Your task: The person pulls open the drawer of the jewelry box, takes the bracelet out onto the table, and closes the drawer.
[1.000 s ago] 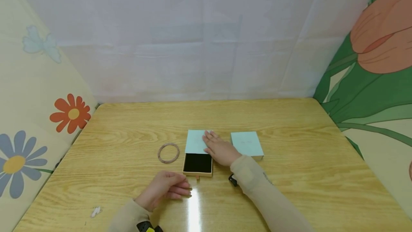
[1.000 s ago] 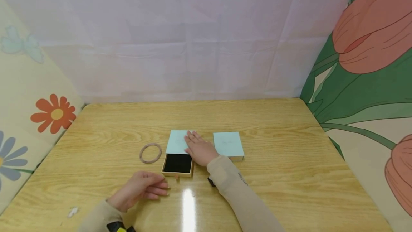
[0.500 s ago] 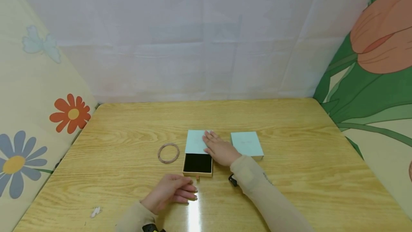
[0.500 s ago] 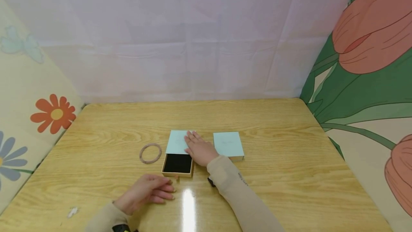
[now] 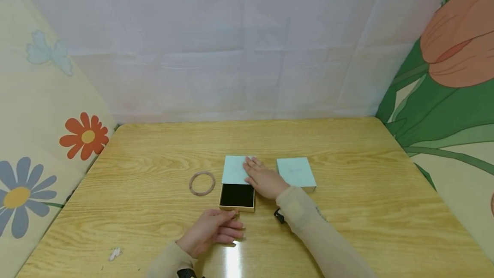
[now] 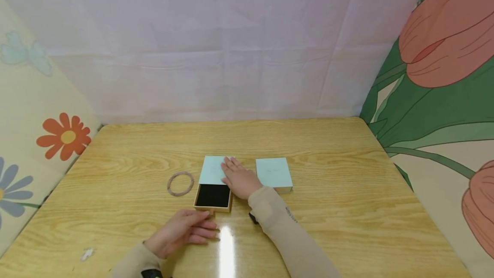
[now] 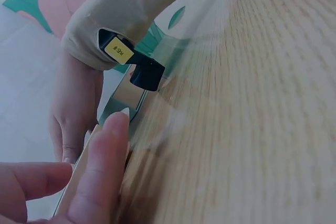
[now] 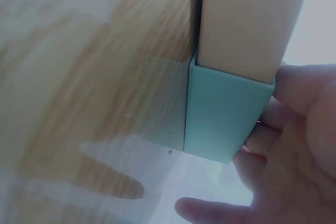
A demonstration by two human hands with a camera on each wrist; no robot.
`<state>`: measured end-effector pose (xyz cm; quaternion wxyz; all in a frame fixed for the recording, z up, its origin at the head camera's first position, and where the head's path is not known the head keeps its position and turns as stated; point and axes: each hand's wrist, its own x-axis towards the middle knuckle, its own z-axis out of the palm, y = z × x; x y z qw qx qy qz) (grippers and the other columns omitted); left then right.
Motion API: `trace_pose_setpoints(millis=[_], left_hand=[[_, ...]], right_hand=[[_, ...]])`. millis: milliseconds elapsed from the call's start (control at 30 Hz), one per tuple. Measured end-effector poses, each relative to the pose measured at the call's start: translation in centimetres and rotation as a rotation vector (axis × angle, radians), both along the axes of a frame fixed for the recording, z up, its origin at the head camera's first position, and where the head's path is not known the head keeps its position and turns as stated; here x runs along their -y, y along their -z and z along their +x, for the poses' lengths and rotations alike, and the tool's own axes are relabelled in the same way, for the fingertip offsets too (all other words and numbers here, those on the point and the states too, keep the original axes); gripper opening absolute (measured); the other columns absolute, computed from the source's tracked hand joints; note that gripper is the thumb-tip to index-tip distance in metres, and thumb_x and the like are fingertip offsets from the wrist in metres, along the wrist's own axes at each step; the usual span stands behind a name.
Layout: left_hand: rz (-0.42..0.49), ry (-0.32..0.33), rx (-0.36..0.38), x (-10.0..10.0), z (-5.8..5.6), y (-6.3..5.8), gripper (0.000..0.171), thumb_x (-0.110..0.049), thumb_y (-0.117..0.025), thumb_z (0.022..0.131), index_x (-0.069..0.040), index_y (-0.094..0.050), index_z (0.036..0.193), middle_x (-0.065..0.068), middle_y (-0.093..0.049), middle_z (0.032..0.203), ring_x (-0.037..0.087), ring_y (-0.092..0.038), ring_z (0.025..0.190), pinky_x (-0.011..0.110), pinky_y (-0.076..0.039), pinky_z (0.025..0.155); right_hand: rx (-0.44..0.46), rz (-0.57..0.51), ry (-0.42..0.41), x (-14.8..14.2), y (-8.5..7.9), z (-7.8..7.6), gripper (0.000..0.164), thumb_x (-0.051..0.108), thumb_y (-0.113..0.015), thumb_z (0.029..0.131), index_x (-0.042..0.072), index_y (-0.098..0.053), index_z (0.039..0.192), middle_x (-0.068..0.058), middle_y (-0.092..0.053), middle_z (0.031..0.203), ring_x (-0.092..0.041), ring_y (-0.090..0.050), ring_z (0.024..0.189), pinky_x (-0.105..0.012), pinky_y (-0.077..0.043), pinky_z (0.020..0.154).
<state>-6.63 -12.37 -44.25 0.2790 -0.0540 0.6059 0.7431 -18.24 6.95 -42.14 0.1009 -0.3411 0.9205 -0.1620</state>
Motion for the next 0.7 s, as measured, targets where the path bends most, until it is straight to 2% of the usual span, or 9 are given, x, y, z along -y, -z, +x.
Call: trace_pose_setpoints(millis=[333, 700], left_hand=[[0.059, -0.025, 0.059, -0.9, -0.4, 0.4, 0.023, -0.017, -0.046, 0.104, 0.003, -0.056, 0.108, 0.007, -0.072, 0.088, 0.017, -0.071, 0.079, 0.030, -0.058, 0.067], [0.067, -0.028, 0.059, -1.3, -0.5, 0.5, 0.025, -0.014, -0.041, 0.104, 0.006, -0.054, 0.112, 0.006, -0.071, 0.087, 0.018, -0.071, 0.079, 0.027, -0.058, 0.065]], right_hand=[[-0.011, -0.008, 0.005, 0.1, 0.0, 0.0, 0.051, 0.024, -0.043, 0.105, -0.002, -0.035, 0.148, -0.016, -0.025, 0.157, -0.031, -0.019, 0.145, -0.047, -0.025, 0.114], [-0.004, -0.004, -0.002, 0.1, 0.0, 0.0, 0.051, 0.023, -0.042, 0.106, -0.002, -0.034, 0.148, -0.016, -0.024, 0.157, -0.031, -0.018, 0.145, -0.046, -0.024, 0.115]])
